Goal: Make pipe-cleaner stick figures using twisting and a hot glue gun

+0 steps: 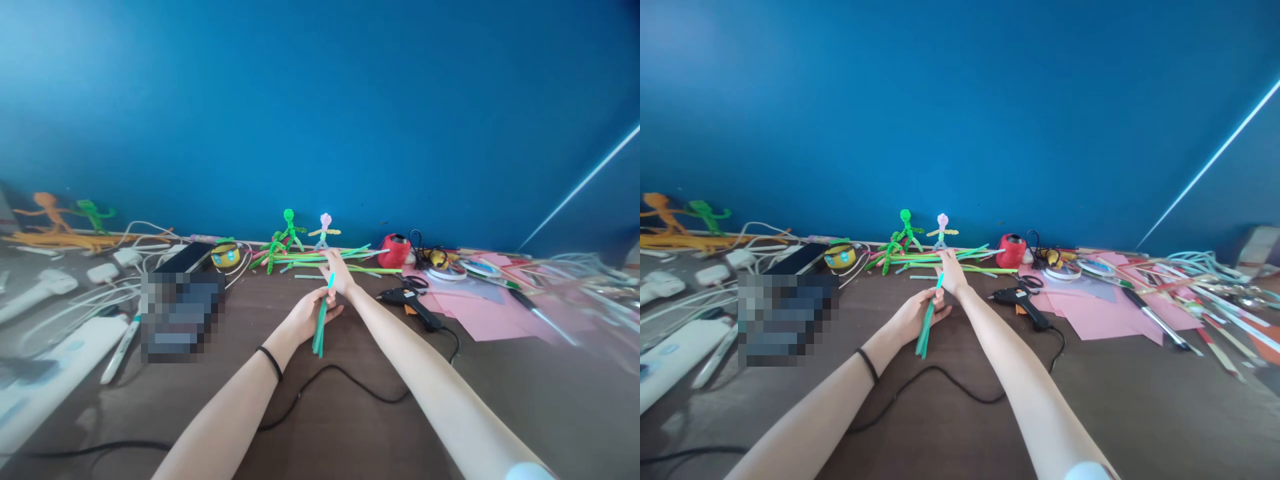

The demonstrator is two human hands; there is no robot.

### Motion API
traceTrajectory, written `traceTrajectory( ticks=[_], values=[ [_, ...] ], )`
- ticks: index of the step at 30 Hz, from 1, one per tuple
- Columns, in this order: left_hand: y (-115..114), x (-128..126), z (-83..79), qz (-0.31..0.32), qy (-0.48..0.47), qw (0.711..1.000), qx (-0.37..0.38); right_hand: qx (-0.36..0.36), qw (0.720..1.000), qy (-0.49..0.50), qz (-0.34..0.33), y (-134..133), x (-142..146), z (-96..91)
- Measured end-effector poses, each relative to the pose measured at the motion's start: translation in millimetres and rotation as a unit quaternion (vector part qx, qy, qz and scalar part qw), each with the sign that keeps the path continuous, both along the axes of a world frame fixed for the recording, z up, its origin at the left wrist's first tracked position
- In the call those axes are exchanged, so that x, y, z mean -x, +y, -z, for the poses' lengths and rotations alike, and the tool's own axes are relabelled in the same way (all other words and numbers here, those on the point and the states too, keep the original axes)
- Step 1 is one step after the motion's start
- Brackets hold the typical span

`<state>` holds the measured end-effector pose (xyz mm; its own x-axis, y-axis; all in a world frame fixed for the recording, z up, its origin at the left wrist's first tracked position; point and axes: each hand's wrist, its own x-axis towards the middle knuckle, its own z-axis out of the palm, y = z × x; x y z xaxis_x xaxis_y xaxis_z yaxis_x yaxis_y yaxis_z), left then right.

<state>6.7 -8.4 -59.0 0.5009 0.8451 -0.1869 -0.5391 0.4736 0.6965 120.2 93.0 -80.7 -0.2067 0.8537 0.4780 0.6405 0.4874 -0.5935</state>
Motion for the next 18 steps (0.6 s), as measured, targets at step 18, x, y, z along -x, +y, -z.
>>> traceTrajectory(
  ticks=[18],
  values=[
    [-0.2,-0.5,-1.3,0.006,0.008,1.000,0.004,0.067,0.990,-0.101,0.071,6.5,10.2,-8.4]
  ],
)
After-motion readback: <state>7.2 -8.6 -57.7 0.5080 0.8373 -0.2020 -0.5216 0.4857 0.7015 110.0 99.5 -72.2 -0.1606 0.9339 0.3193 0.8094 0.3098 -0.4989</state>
